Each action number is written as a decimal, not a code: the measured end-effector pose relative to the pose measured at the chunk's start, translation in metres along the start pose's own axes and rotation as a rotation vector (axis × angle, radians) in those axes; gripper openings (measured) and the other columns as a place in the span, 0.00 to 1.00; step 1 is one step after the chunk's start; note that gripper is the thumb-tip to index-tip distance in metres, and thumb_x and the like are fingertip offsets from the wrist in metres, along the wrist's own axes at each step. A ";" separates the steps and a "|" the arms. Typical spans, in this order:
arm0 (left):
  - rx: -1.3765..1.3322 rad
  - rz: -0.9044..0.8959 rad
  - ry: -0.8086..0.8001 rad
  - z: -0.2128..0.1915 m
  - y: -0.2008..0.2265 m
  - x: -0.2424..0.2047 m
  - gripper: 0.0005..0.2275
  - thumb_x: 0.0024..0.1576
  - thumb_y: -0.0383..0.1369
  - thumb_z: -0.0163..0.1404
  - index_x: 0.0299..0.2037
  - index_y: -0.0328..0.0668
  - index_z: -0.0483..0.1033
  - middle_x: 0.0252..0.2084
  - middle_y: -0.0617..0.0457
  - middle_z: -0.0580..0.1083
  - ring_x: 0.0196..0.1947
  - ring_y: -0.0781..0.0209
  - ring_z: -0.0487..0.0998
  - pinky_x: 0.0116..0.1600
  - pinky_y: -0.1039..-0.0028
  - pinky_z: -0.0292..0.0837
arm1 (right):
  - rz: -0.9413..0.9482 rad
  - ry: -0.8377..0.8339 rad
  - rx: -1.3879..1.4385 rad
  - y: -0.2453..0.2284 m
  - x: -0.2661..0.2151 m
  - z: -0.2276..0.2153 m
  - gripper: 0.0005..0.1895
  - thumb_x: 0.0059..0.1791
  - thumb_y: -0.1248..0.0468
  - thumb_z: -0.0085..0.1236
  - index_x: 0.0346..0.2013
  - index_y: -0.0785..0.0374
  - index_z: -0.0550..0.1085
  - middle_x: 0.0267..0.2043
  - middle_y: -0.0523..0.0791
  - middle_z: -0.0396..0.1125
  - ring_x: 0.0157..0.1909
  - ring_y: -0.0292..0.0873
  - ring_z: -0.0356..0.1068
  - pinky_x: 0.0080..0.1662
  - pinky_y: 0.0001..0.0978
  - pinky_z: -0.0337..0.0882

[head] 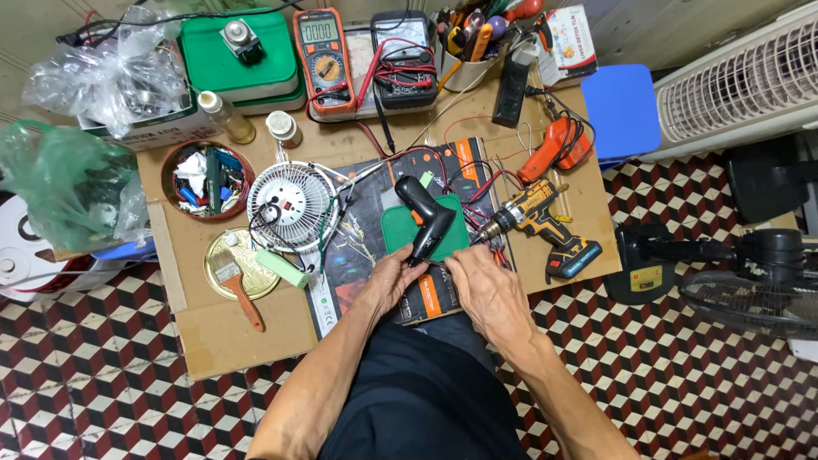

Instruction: The recorder is disassembling and inspecting the internal components, including the motor and circuit board, of a handheld electronic device on a workbench.

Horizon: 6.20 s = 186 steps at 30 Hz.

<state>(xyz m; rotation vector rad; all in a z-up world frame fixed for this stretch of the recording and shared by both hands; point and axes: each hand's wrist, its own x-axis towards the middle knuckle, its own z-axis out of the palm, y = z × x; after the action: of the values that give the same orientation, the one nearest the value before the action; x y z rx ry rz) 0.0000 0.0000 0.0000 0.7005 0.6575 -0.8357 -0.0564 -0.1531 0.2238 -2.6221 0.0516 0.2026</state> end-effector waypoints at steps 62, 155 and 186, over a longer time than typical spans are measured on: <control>-0.018 -0.018 0.008 -0.002 0.003 0.001 0.14 0.61 0.33 0.52 0.49 0.27 0.71 0.44 0.43 0.76 0.43 0.56 0.81 0.52 0.70 0.83 | -0.016 -0.142 -0.147 -0.022 0.015 -0.029 0.15 0.53 0.60 0.54 0.53 0.60 0.70 0.56 0.50 0.65 0.51 0.56 0.71 0.51 0.46 0.72; -0.038 0.227 0.318 0.014 -0.036 0.019 0.21 0.61 0.40 0.51 0.60 0.33 0.70 0.48 0.46 0.76 0.41 0.56 0.81 0.49 0.72 0.81 | 0.435 0.178 0.943 0.309 0.123 0.093 0.20 0.49 0.73 0.56 0.56 0.65 0.71 0.49 0.47 0.72 0.47 0.42 0.72 0.51 0.34 0.72; -0.388 0.705 0.367 0.053 -0.026 0.014 0.25 0.57 0.21 0.50 0.67 0.34 0.61 0.57 0.46 0.73 0.55 0.62 0.76 0.61 0.77 0.72 | -0.025 -0.413 0.915 0.132 0.139 0.064 0.26 0.48 0.69 0.64 0.56 0.63 0.62 0.54 0.45 0.65 0.52 0.36 0.68 0.54 0.27 0.71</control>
<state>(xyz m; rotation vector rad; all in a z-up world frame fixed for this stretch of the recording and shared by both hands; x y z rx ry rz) -0.0020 -0.0592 0.0135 0.6676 0.7999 0.0777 0.0627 -0.2364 0.0835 -1.6365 -0.0277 0.5564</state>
